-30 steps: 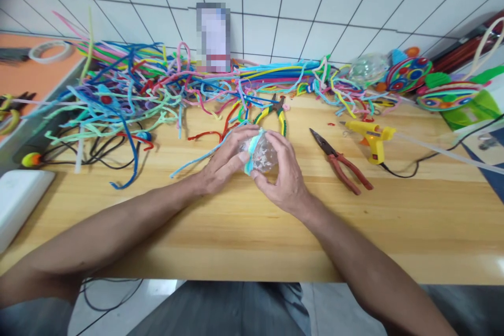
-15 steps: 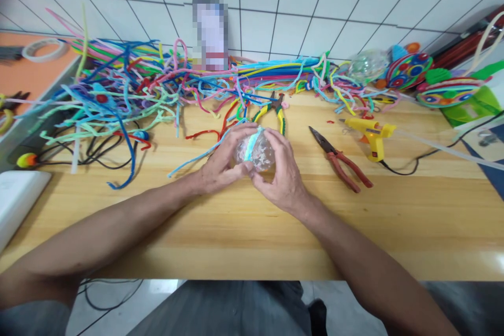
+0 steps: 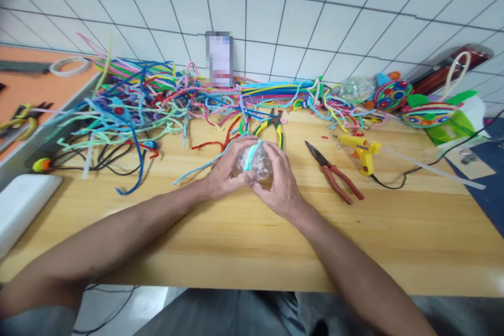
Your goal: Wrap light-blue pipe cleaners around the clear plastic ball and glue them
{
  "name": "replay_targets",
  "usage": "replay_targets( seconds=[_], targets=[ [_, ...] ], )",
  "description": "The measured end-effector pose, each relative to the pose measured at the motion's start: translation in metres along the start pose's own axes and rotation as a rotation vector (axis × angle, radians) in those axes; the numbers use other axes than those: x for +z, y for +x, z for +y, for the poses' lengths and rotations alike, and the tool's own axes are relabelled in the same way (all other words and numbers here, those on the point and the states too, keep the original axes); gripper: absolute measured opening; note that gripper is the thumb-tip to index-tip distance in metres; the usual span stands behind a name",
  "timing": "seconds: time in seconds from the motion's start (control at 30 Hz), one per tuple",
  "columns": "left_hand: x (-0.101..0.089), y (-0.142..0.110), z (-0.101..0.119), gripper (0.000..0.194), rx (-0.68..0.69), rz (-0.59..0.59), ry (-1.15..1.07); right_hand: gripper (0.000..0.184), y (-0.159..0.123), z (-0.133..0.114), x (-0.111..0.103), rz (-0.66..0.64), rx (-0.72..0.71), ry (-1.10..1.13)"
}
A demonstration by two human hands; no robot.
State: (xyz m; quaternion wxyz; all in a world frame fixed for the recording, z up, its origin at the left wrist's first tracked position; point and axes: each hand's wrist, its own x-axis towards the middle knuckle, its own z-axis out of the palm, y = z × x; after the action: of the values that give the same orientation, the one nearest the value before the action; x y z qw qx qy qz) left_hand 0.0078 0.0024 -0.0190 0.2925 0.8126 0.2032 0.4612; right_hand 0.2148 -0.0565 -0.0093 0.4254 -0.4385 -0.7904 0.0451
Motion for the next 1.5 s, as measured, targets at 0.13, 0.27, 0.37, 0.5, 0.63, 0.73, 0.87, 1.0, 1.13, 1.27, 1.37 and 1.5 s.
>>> replay_targets(
  seconds=[0.13,0.27,0.37,0.5,0.63,0.73,0.87,1.0,1.13,1.27,1.37,1.5],
  targets=[
    [0.001,0.001,-0.002,0.069,-0.007,-0.009,0.009,0.084,-0.001,0.003,0.003,0.027,-0.002,-0.002],
    [0.004,0.002,-0.007,0.071,-0.017,0.008,0.026,0.084,-0.002,0.005,0.005,0.056,-0.021,-0.026],
    [0.007,0.006,-0.012,0.074,0.015,0.024,0.019,0.081,-0.002,0.006,0.007,0.092,-0.009,-0.029],
    [0.012,0.014,-0.014,0.07,-0.012,0.02,0.011,0.078,-0.004,0.008,0.009,0.13,0.04,-0.008],
    [0.015,0.021,-0.011,0.066,-0.116,0.014,0.033,0.073,-0.004,0.014,0.01,0.164,0.077,0.003],
    [0.016,0.026,-0.01,0.064,-0.152,0.01,0.044,0.071,-0.005,0.019,0.012,0.175,0.112,0.023],
    [0.02,0.038,-0.005,0.06,-0.222,0.0,0.061,0.072,-0.006,0.025,0.011,0.165,0.206,0.087],
    [0.035,0.05,0.01,0.058,-0.294,0.039,0.077,0.072,-0.006,0.031,0.004,0.174,0.247,0.118],
    [0.047,0.051,0.032,0.059,-0.34,0.104,0.084,0.07,-0.004,0.03,-0.005,0.192,0.16,0.099],
    [0.032,0.035,0.049,0.058,-0.305,0.107,0.094,0.076,-0.003,0.021,-0.011,0.147,0.053,0.108],
    [0.011,0.013,0.054,0.059,-0.247,0.057,0.086,0.081,-0.005,0.015,-0.011,0.125,0.068,0.258],
    [-0.005,-0.013,0.054,0.061,-0.2,-0.043,0.081,0.063,-0.004,0.014,-0.009,0.168,0.217,0.363]
  ],
)
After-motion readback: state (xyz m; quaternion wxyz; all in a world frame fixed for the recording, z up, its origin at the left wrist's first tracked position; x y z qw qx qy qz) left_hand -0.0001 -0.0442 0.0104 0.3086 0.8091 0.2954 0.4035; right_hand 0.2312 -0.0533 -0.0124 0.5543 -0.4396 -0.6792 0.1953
